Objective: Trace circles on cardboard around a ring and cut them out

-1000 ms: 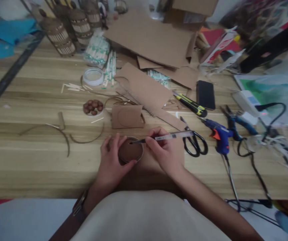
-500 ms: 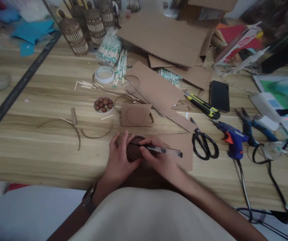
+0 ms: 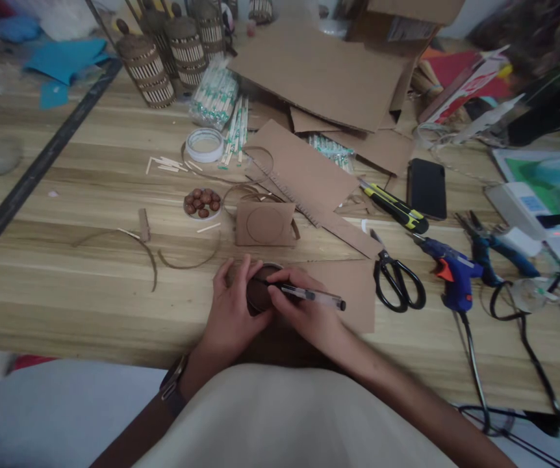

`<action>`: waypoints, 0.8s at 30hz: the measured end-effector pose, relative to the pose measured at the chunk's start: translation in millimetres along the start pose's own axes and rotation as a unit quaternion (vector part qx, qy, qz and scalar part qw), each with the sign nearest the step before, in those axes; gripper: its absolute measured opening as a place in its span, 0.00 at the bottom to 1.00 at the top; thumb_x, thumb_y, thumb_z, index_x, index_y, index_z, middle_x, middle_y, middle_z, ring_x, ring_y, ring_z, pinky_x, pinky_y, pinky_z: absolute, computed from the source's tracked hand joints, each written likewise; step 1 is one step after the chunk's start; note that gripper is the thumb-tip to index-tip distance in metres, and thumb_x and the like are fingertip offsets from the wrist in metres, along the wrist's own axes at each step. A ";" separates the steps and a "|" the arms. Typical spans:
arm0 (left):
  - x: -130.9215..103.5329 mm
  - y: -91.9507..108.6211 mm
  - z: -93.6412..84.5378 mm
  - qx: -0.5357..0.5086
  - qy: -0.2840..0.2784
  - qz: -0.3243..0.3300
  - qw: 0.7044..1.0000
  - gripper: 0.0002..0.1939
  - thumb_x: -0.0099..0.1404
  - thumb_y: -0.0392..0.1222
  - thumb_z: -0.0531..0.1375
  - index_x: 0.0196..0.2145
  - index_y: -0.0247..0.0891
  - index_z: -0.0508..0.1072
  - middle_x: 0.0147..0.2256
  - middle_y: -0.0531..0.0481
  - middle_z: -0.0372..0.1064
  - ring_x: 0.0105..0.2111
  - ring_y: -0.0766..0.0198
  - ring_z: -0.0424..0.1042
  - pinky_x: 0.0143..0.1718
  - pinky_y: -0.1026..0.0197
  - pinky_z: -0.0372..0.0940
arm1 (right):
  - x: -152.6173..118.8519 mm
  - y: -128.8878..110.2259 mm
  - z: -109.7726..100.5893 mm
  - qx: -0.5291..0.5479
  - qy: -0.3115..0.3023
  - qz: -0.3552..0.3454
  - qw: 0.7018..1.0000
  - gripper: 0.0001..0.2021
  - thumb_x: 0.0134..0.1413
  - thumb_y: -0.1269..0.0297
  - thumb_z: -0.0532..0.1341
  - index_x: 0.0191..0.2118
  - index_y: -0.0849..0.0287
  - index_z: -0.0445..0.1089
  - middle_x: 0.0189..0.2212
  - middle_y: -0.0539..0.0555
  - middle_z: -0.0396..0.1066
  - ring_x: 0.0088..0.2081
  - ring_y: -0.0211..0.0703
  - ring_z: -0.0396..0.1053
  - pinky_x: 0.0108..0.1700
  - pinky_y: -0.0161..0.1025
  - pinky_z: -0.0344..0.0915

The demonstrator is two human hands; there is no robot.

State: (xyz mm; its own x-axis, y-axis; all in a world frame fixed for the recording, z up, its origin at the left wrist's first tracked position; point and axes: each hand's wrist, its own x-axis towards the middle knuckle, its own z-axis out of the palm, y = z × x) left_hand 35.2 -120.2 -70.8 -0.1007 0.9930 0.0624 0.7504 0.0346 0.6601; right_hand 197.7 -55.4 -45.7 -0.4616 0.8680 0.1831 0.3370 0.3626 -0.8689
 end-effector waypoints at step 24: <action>-0.2 -2.4 0.6 0.000 0.005 0.009 1.000 0.47 0.59 0.43 0.68 0.70 0.40 0.50 0.60 0.43 0.73 0.67 0.38 0.53 0.67 0.33 0.52 | -1.8 -8.9 -1.7 -0.016 -0.026 -0.028 0.999 0.05 0.62 0.69 0.61 0.38 0.53 0.74 0.34 0.53 0.80 0.38 0.46 0.78 0.46 0.46 0.71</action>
State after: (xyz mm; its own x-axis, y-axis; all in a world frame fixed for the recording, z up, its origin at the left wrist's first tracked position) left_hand 33.9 -120.4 -72.8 -0.0940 0.9922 0.0814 0.7525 0.0173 0.6584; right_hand 197.0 -59.6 -37.4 -0.5223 0.8273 0.2068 0.3346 0.4219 -0.8427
